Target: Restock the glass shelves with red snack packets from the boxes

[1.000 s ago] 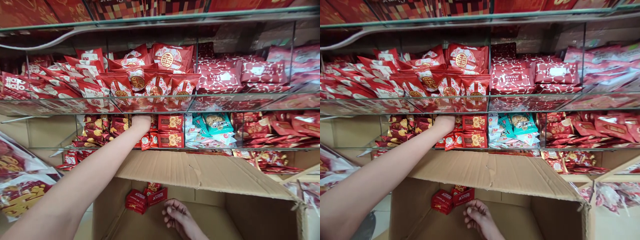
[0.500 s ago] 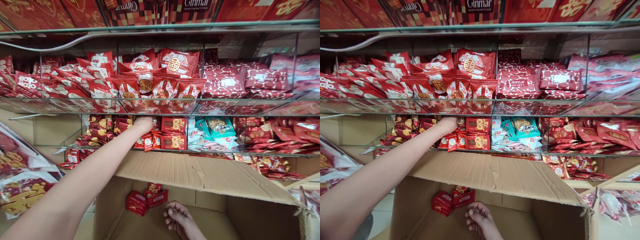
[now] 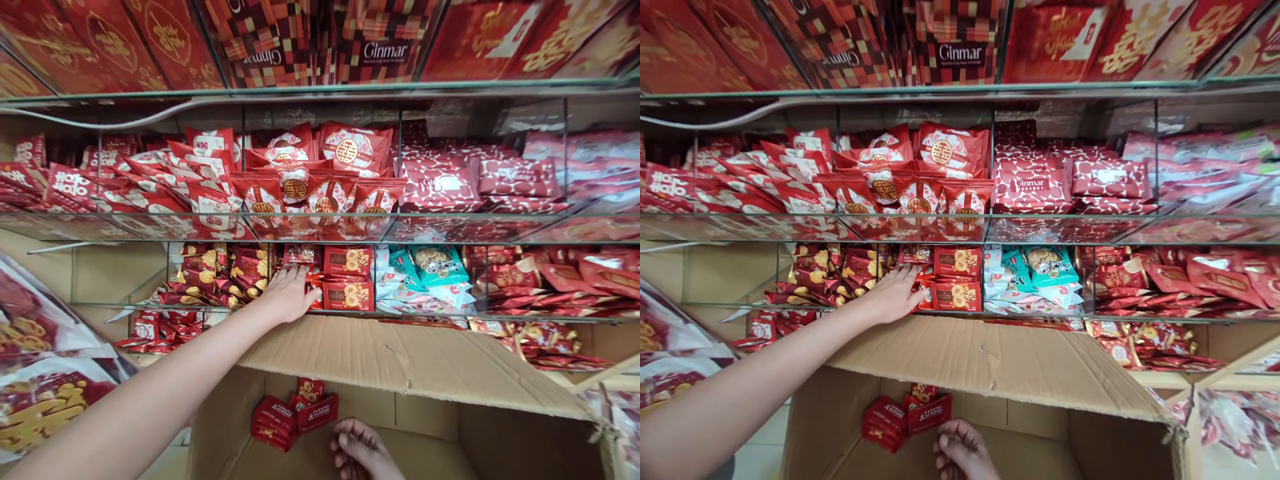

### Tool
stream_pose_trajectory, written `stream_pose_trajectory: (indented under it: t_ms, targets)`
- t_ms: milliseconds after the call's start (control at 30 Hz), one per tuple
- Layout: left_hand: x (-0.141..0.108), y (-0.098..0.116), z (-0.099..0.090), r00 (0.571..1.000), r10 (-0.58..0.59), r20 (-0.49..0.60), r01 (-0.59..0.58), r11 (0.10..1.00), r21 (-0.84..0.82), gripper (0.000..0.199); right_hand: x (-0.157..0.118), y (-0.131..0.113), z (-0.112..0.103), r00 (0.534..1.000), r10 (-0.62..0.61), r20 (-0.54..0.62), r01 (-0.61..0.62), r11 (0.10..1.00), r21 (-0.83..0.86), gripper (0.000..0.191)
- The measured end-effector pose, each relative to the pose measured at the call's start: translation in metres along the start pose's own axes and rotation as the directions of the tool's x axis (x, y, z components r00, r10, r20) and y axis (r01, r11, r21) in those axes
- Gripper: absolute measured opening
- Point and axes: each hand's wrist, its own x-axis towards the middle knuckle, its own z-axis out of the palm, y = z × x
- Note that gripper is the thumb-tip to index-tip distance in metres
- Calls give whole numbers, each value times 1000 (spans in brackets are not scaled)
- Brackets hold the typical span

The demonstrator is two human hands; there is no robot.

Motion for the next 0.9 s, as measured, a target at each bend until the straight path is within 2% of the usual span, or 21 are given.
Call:
stream_pose_trajectory:
  t_ms: [167,267,333,400,467,533,600,667,733,767,833,900]
  targets:
    - [1,4,-1,999,-28,-26,28,1000,4,73,3,2,-3,999,33,-12,-33,999,-38,31]
    - [-15,7,-19,998,-16,-53,16,1000,5,65,6,7,-8,998,44,-44,-48,994,-101,34]
    - [-42,10,-37,991,58,-120,-61,998,-23,50,8,11,-11,996,40,-82,-55,982,-181,34]
    - [-81,13,-51,942,195,-272,-238,962,-137,30,7,14,-12,992,14,-127,-55,947,-317,31]
    - [-124,16,-51,912,332,-242,-390,885,-254,23,5,15,-11,984,-69,-164,-25,859,-512,25]
    - [-159,14,-31,857,485,-173,-515,801,-304,24,1,13,-9,971,-169,-169,12,739,-673,17]
    - [-182,9,8,847,527,73,-479,815,-326,20,-2,7,-6,959,-234,-158,26,629,-777,10]
    - [-191,0,55,883,420,208,-339,879,-335,20,-2,-1,-1,954,-271,-127,33,517,-856,23]
    - [-188,-10,99,876,379,298,-268,896,-353,34,3,-8,8,954,-295,-51,68,377,-924,42]
    - [-184,-14,118,887,320,333,-202,917,-343,40,7,-10,13,955,-298,-3,94,311,-946,49]
    - [-172,-19,144,906,163,391,-64,965,-255,58,18,-12,24,955,-288,76,136,193,-972,55]
    - [-160,-21,159,914,60,401,21,981,-194,64,28,-11,33,953,-284,109,143,100,-985,48]
